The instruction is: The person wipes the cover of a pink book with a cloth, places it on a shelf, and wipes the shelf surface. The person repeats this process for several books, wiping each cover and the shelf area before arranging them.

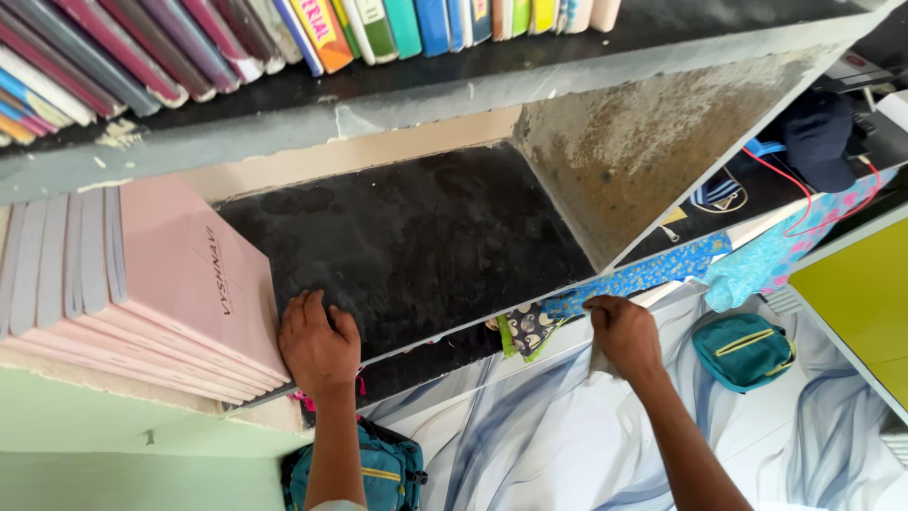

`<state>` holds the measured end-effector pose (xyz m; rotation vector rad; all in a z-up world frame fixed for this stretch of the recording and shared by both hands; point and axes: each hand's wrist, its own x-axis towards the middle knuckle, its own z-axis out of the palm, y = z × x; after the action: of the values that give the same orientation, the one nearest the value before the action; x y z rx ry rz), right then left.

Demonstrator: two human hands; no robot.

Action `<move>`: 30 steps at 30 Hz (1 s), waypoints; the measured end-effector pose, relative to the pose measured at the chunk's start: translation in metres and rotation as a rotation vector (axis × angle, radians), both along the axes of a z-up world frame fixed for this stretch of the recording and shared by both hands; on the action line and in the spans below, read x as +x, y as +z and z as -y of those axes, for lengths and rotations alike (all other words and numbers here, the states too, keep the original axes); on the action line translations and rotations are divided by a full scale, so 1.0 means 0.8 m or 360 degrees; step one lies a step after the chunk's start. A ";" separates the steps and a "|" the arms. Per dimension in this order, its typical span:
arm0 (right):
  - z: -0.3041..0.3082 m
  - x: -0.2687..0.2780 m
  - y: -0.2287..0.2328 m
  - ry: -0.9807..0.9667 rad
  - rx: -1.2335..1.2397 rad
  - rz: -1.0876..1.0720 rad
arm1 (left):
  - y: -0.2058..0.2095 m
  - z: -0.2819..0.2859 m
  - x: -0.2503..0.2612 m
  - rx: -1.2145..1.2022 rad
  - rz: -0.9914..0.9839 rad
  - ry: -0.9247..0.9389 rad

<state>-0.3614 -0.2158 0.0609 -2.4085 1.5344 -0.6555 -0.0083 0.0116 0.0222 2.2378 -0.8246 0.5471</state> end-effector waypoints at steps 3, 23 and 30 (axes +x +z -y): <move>0.008 0.005 0.028 0.0238 -0.0213 0.0190 | -0.003 -0.001 -0.003 0.0028 0.0006 0.0001; 0.064 0.079 -0.001 0.0368 -0.0388 0.0250 | -0.009 -0.003 -0.008 0.0100 -0.0021 0.0055; 0.067 0.093 -0.059 0.0442 -0.0647 0.0069 | 0.002 -0.004 0.002 -0.0032 -0.0003 -0.0023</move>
<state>-0.2873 -0.2696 0.0139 -2.8029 1.1001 -1.0296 -0.0067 0.0146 0.0241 2.2120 -0.8301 0.5442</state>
